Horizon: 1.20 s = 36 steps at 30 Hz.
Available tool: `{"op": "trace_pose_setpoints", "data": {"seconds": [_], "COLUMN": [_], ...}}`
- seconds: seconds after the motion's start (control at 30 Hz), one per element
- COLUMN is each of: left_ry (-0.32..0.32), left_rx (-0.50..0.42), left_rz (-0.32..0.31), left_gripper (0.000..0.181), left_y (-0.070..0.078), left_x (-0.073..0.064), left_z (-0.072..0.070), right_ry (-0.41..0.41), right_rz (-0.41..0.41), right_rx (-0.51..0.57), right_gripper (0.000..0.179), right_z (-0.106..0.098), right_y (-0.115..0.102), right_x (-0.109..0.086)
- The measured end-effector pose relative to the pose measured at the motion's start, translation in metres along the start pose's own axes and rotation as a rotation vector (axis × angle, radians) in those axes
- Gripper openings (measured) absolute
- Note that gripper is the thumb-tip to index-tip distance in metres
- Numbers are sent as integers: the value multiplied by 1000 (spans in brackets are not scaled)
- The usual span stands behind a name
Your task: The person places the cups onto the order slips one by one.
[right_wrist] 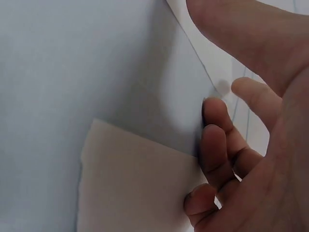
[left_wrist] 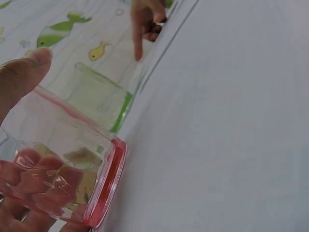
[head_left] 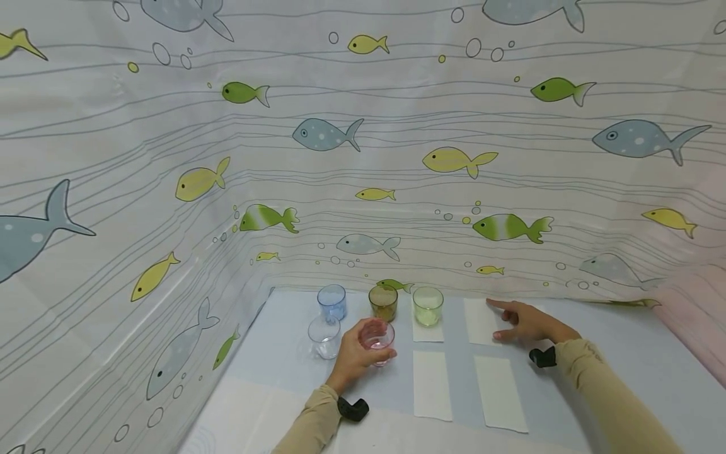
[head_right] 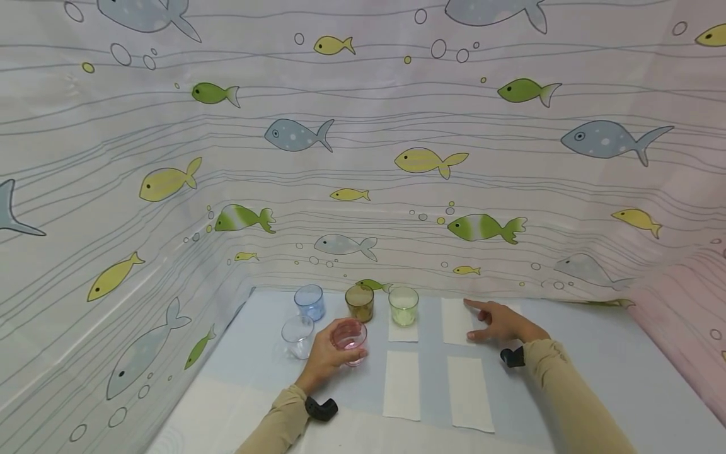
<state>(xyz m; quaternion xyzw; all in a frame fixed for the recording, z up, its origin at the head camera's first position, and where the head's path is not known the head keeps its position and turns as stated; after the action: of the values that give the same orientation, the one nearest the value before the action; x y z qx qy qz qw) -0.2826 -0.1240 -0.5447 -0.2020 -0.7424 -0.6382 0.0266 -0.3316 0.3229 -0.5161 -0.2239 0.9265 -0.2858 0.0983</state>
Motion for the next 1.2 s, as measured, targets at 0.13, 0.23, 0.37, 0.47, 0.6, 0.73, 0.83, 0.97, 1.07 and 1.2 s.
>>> {"op": "trace_pose_setpoints", "data": {"seconds": [0.13, 0.23, 0.37, 0.47, 0.6, 0.73, 0.83, 0.97, 1.07, 1.2], "left_ry": [2, 1, 0, -4, -14, -13, -13, -18, -24, -25], "left_rx": [15, 2, -19, -17, 4, 16, 17, 17, 22, 35], "left_rz": [7, 18, 31, 27, 17, 15, 13, 13, 27, 43], "left_gripper": [67, 67, 67, 67, 68, 69, 69, 68, 67, 67], "left_y": [0, 1, 2, 1, 0, 0, 0, -1, -2, -3], "left_x": [0, 1, 2, 2, 1, 0, 0, 0, -1, -1], "left_z": [0, -1, -2, -2, -2, -2, -2, -2, -2, -2], "right_ry": [-8, -18, -22, -27, -39, -47, -54, -67, -80, -97], "right_rz": [19, 26, 29, 50, 84, 97, 100, 116, 125, 124], "right_rx": [-35, -44, -51, -53, -51, -41, -37, -64, -83, -76], "right_gripper": [95, 97, 99, 103, 107, 111, 114, 115, 115, 112], "right_z": [2, 2, 2, 1, 1, 2, 1, 1, 0, -1], "right_y": [1, 1, -1, -2, -6, -12, -14, -13, -11, -9], "right_x": [1, 2, 5, 5, 4, 4, 4, 6, 6, 6]}}
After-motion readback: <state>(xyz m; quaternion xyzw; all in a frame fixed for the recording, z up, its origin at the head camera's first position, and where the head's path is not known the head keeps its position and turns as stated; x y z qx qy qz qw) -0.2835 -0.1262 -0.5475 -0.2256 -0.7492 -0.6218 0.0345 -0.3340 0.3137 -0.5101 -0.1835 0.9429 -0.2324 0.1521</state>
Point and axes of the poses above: each hand's wrist, its own x-axis towards the middle knuckle, its own z-axis out of the palm, y = z × x, the point moved 1 cm from there along x, towards the middle knuckle, and after that the axes turned 1 degree about -y, right-handed, at the moved point
